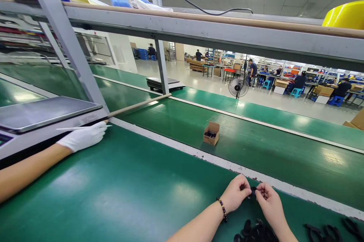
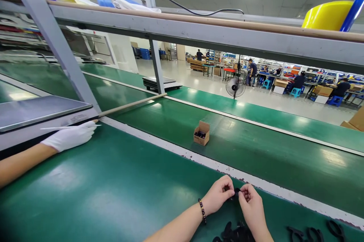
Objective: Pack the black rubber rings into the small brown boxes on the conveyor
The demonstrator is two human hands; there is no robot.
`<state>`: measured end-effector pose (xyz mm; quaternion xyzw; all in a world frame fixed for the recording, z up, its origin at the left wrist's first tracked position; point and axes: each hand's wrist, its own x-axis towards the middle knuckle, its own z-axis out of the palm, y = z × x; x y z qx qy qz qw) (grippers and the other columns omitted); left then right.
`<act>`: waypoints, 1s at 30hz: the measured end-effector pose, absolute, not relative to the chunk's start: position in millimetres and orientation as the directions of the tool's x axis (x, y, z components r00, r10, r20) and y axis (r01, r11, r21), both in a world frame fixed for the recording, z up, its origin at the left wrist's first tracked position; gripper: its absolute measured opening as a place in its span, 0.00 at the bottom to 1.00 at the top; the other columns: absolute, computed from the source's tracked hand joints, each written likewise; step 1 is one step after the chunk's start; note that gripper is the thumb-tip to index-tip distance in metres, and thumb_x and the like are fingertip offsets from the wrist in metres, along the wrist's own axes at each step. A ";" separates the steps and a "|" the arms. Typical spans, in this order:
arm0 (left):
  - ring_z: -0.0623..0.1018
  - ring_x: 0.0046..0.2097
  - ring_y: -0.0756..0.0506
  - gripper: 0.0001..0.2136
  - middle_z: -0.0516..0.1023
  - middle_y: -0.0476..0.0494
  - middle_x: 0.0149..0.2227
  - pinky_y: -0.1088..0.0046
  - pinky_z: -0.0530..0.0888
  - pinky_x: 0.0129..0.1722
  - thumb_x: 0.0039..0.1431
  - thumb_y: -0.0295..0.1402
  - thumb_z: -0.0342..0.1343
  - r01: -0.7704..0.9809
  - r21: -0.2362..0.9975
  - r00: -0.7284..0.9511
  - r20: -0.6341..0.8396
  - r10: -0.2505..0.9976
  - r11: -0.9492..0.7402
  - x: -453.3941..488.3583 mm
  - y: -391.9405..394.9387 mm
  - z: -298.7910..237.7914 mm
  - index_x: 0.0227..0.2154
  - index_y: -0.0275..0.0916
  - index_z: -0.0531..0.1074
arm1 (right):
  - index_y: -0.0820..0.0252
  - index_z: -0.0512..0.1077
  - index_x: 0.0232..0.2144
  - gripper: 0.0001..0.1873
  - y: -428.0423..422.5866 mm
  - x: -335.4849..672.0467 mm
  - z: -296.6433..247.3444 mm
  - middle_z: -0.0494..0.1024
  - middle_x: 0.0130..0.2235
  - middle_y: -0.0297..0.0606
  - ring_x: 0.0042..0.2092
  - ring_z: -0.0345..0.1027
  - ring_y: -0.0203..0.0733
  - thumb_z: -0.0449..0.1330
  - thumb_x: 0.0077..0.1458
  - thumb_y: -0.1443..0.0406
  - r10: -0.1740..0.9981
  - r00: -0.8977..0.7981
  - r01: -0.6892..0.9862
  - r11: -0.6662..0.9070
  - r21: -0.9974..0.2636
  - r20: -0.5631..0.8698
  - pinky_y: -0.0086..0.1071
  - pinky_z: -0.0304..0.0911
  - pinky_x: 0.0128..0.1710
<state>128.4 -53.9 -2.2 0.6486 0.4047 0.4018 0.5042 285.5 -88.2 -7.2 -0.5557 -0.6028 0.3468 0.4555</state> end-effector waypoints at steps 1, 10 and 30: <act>0.66 0.27 0.52 0.03 0.66 0.53 0.25 0.77 0.64 0.26 0.46 0.27 0.54 0.121 0.980 0.364 0.104 0.926 -0.158 128.0 -54.1 -1.7 0.21 0.37 0.65 | 0.58 0.64 0.27 0.10 -88.6 285.1 -5.9 0.65 0.25 0.30 0.27 0.58 0.36 0.54 0.52 0.58 0.985 0.034 0.361 0.143 -0.922 0.166 0.30 0.56 0.28; 0.66 0.19 0.53 0.03 0.62 0.58 0.18 0.78 0.61 0.21 0.48 0.28 0.49 0.177 0.984 0.439 -0.047 0.897 -0.035 131.2 -54.4 -5.6 0.28 0.38 0.64 | 0.58 0.61 0.24 0.07 -88.6 277.2 -0.7 0.62 0.21 0.28 0.24 0.56 0.34 0.53 0.50 0.62 0.989 -0.049 0.388 0.149 -0.909 0.141 0.27 0.53 0.24; 0.64 0.26 0.51 0.04 0.64 0.53 0.22 0.77 0.60 0.27 0.46 0.29 0.52 0.352 0.913 0.452 0.027 0.892 -0.206 125.7 -48.0 2.9 0.19 0.37 0.68 | 0.61 0.71 0.25 0.16 -137.0 388.2 27.9 0.73 0.37 0.44 0.40 0.66 0.50 0.48 0.44 0.79 0.997 0.068 0.962 -0.075 0.263 0.036 0.40 0.56 0.37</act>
